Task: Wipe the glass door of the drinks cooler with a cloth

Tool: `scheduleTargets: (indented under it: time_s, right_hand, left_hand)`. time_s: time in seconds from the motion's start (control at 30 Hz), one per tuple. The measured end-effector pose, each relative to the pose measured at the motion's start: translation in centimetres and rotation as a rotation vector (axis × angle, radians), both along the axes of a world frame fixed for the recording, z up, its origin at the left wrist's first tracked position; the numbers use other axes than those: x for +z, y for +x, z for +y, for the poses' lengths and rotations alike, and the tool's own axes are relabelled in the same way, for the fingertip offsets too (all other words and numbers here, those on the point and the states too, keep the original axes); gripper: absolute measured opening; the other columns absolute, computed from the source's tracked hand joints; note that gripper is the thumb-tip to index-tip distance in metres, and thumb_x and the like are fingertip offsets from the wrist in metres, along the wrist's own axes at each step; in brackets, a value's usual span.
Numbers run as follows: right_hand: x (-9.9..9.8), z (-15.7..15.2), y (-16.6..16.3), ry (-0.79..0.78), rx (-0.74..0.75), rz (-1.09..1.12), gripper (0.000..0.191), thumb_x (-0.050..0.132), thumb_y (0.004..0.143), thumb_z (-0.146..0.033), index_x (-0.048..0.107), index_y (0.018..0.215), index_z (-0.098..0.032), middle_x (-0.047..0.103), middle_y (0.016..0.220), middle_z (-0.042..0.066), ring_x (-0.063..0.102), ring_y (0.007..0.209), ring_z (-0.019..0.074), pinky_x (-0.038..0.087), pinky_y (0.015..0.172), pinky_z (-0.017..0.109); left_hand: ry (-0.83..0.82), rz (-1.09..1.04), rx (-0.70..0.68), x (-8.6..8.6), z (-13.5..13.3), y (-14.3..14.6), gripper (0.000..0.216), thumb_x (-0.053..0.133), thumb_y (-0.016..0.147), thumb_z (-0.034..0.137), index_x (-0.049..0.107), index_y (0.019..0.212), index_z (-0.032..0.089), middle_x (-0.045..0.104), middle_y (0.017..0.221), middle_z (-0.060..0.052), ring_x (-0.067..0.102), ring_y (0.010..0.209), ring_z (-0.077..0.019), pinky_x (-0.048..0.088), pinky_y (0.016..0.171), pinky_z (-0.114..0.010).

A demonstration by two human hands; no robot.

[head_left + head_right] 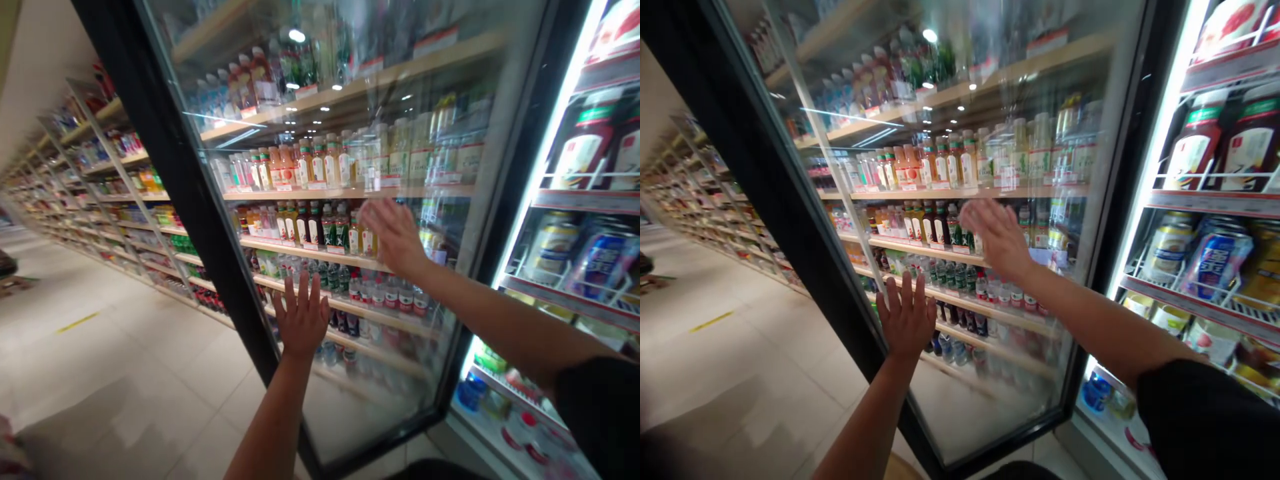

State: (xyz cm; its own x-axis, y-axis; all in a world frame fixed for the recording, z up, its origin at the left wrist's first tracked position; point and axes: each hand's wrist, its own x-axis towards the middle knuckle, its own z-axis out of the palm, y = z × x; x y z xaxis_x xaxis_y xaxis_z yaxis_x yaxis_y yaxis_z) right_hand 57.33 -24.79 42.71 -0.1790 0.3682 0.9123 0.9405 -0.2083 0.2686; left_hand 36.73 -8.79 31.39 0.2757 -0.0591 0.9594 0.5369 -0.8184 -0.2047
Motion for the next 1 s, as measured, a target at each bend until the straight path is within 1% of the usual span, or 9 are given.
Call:
scheduleTargets:
  time_s: [0.07, 0.13, 0.33, 0.53, 0.63, 0.73, 0.8, 0.93, 1.0]
  right_hand:
    - [3.0, -0.1, 1.6, 0.141, -0.032, 0.099, 0.075, 0.034, 0.095, -0.01, 0.008, 0.159, -0.04, 0.023, 0.165, -0.005, 0.015, 0.154, 0.0264, 0.02, 0.124, 0.06]
    - [2.9, 0.0, 2.0, 0.215, -0.05, 0.137, 0.074, 0.031, 0.095, -0.011, 0.006, 0.159, -0.039, 0.02, 0.166, -0.005, 0.013, 0.154, 0.0277, 0.023, 0.123, 0.061]
    - [-5.4, -0.3, -0.5, -0.123, -0.011, -0.139, 0.078, 0.039, 0.091, -0.006, 0.015, 0.158, -0.041, 0.043, 0.156, -0.006, 0.03, 0.149, 0.0181, 0.021, 0.126, 0.048]
    - [-0.1, -1.3, 2.0, 0.218, -0.121, 0.116, 0.071, 0.04, 0.093, -0.01, 0.023, 0.158, -0.035, 0.035, 0.161, 0.002, 0.025, 0.152, 0.026, 0.025, 0.122, 0.057]
    - [-2.9, -1.1, 1.2, 0.161, -0.072, 0.042, 0.075, 0.038, 0.091, -0.006, 0.019, 0.159, -0.033, 0.035, 0.161, 0.003, 0.021, 0.153, 0.025, 0.03, 0.121, 0.054]
    - [-5.9, -1.1, 0.0, -0.112, -0.008, -0.139, 0.078, 0.04, 0.09, -0.005, 0.017, 0.158, -0.037, 0.043, 0.157, -0.002, 0.026, 0.151, 0.0205, 0.027, 0.124, 0.048]
    - [-4.9, -1.2, 0.4, -0.123, -0.017, -0.114, 0.078, 0.042, 0.091, -0.007, 0.017, 0.158, -0.038, 0.043, 0.157, -0.003, 0.027, 0.151, 0.021, 0.024, 0.125, 0.05]
    - [-0.2, -1.1, 2.5, 0.208, -0.034, 0.127, 0.073, 0.038, 0.094, -0.009, 0.017, 0.158, -0.039, 0.029, 0.163, -0.002, 0.022, 0.152, 0.0263, 0.027, 0.123, 0.056]
    - [-0.7, -1.1, 2.7, 0.281, -0.017, 0.177, 0.073, 0.034, 0.094, -0.008, 0.017, 0.158, -0.037, 0.024, 0.165, -0.002, 0.019, 0.153, 0.0271, 0.028, 0.122, 0.056]
  left_hand:
    - [-0.006, -0.007, -0.014, 0.0, 0.0, 0.1, 0.073, 0.061, 0.093, 0.032, 0.028, 0.157, 0.021, 0.04, 0.156, -0.011, 0.011, 0.154, -0.0273, 0.009, 0.127, -0.049]
    - [-0.009, -0.013, -0.019, 0.0, 0.0, 0.1, 0.073, 0.061, 0.093, 0.032, 0.027, 0.157, 0.022, 0.04, 0.157, -0.011, 0.011, 0.154, -0.0271, 0.01, 0.127, -0.049]
    - [0.013, -0.001, 0.012, 0.1, -0.1, 0.0, 0.074, 0.061, 0.092, 0.031, 0.027, 0.157, 0.02, 0.038, 0.157, -0.012, 0.011, 0.154, -0.0277, 0.009, 0.127, -0.049]
    - [0.033, -0.025, 0.003, 0.2, 0.0, 0.1, 0.073, 0.062, 0.092, 0.031, 0.029, 0.156, 0.02, 0.038, 0.157, -0.011, 0.013, 0.154, -0.028, 0.01, 0.127, -0.048]
    - [0.042, -0.018, 0.01, 0.2, 0.0, 0.1, 0.074, 0.063, 0.091, 0.031, 0.028, 0.156, 0.019, 0.038, 0.157, -0.012, 0.013, 0.154, -0.0286, 0.01, 0.127, -0.049]
    - [0.036, -0.015, 0.009, 0.1, 0.0, 0.0, 0.074, 0.062, 0.092, 0.031, 0.027, 0.157, 0.02, 0.039, 0.157, -0.011, 0.013, 0.154, -0.0283, 0.011, 0.126, -0.05]
    - [0.031, -0.018, 0.004, 0.1, 0.1, 0.1, 0.075, 0.062, 0.092, 0.031, 0.027, 0.157, 0.02, 0.04, 0.156, -0.011, 0.012, 0.154, -0.028, 0.011, 0.126, -0.05]
    - [0.03, -0.023, 0.006, 0.1, 0.1, 0.2, 0.073, 0.061, 0.093, 0.031, 0.027, 0.157, 0.02, 0.041, 0.156, -0.012, 0.013, 0.154, -0.0275, 0.011, 0.126, -0.05]
    - [0.033, -0.019, 0.015, 0.2, 0.1, 0.2, 0.073, 0.06, 0.093, 0.031, 0.028, 0.156, 0.019, 0.041, 0.155, -0.012, 0.012, 0.154, -0.0275, 0.011, 0.126, -0.05]
